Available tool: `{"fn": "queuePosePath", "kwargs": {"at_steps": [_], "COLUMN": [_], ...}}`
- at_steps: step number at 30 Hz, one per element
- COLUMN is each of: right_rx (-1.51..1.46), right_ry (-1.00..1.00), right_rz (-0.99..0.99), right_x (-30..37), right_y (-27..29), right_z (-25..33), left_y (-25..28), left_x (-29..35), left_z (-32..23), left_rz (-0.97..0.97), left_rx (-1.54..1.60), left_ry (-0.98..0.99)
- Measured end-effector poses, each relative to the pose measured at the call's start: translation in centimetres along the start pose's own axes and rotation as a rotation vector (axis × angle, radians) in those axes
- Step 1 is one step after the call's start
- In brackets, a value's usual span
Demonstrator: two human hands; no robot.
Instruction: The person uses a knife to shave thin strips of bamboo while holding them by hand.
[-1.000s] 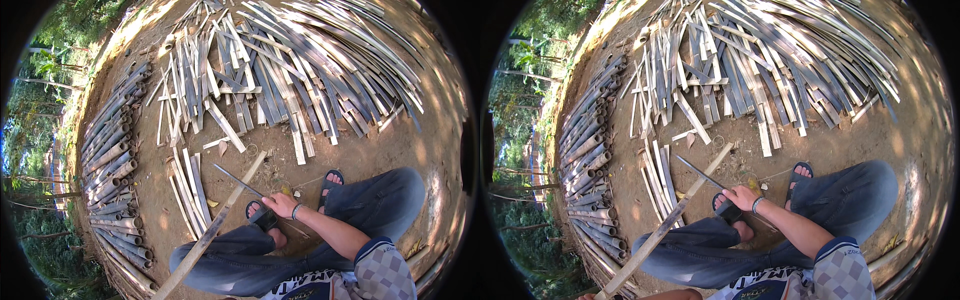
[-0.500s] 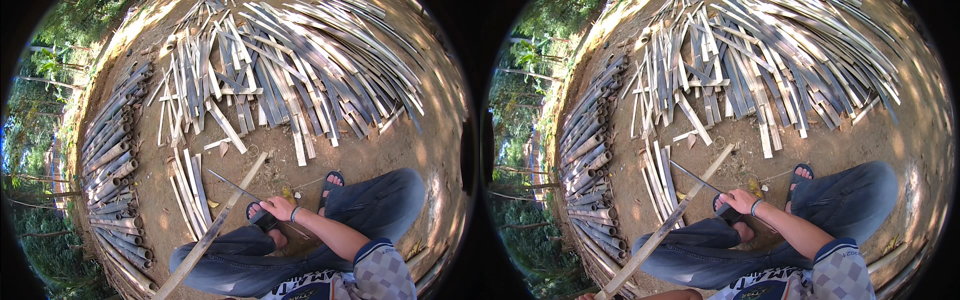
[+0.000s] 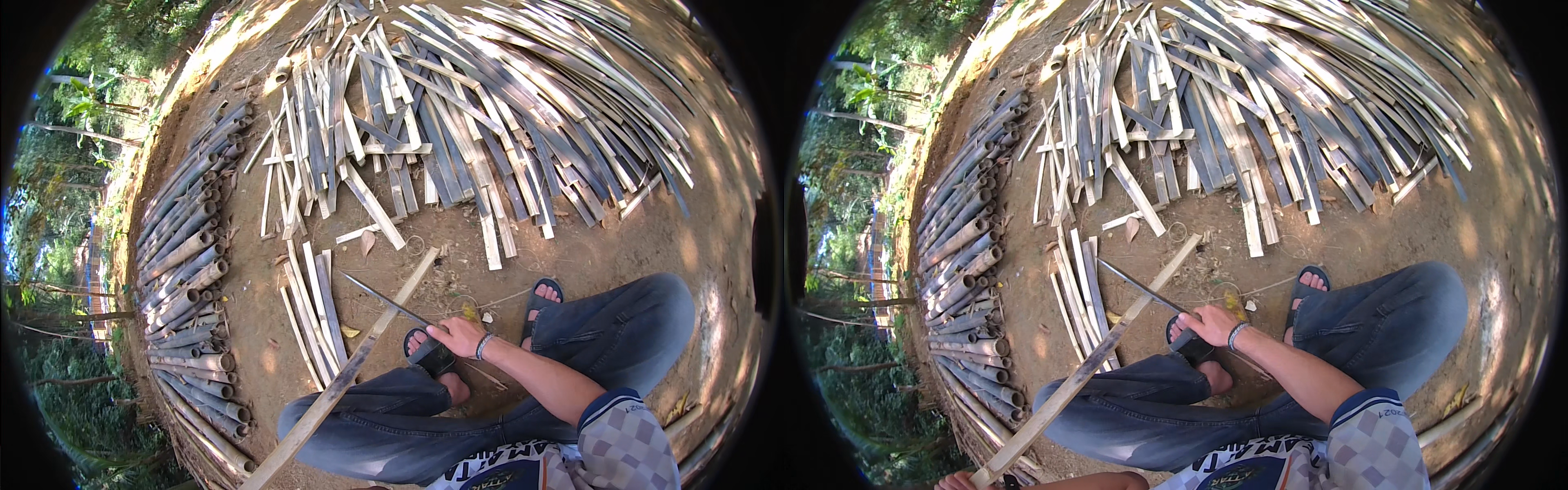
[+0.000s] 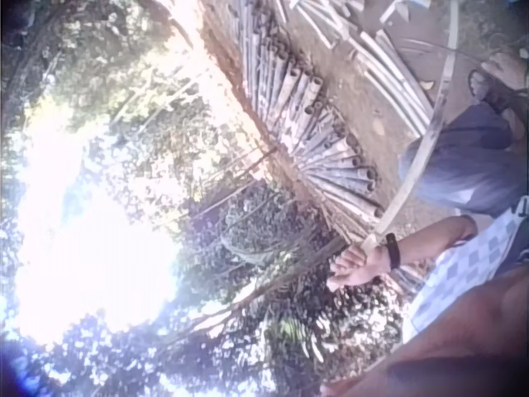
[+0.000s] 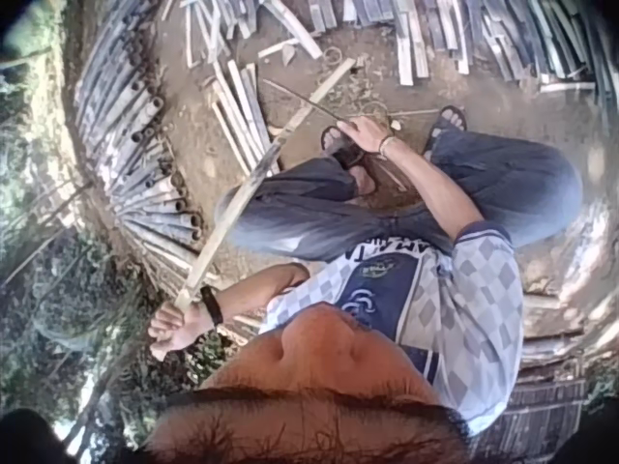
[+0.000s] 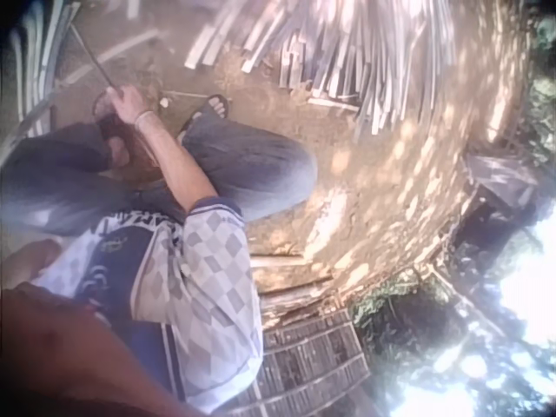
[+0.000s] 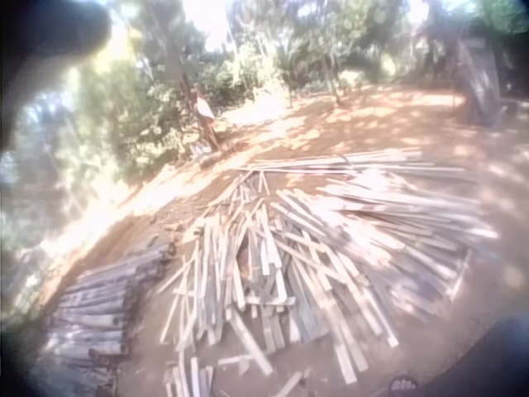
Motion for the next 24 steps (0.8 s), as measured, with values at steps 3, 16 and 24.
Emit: {"fn": "queuePosePath", "kwargs": {"at_steps": [3,16,24], "right_rx": [-0.032,-0.009,-0.059], "right_ry": [0.055,-0.029,0.034], "right_rz": [0.017,-0.019,-0.021], "right_x": [0.4,-0.1,-0.3], "right_y": [0.2,1.6,1.0], "right_z": [1.5,0.4,0.2], "left_y": [0.5,-0.5,0.2], "left_x": [0.1,0.7,0.0], "left_z": [-0.2,-0.3,-0.1], "left_rz": [-0.003,0.014,-0.034], "left_rx": [-0.014,-0.028,-0.026], "left_ry": [0.001,-0.022,-0.019]}}
Point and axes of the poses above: each hand's wrist, its own x-axis away from the middle knuckle, its own y-axis out of the back of the hand, z = x × y, the point moved 9 cm from there along -x, towards the middle knuckle, and after that the axes turned 11 degrees about -z, right-handed, at the moved point
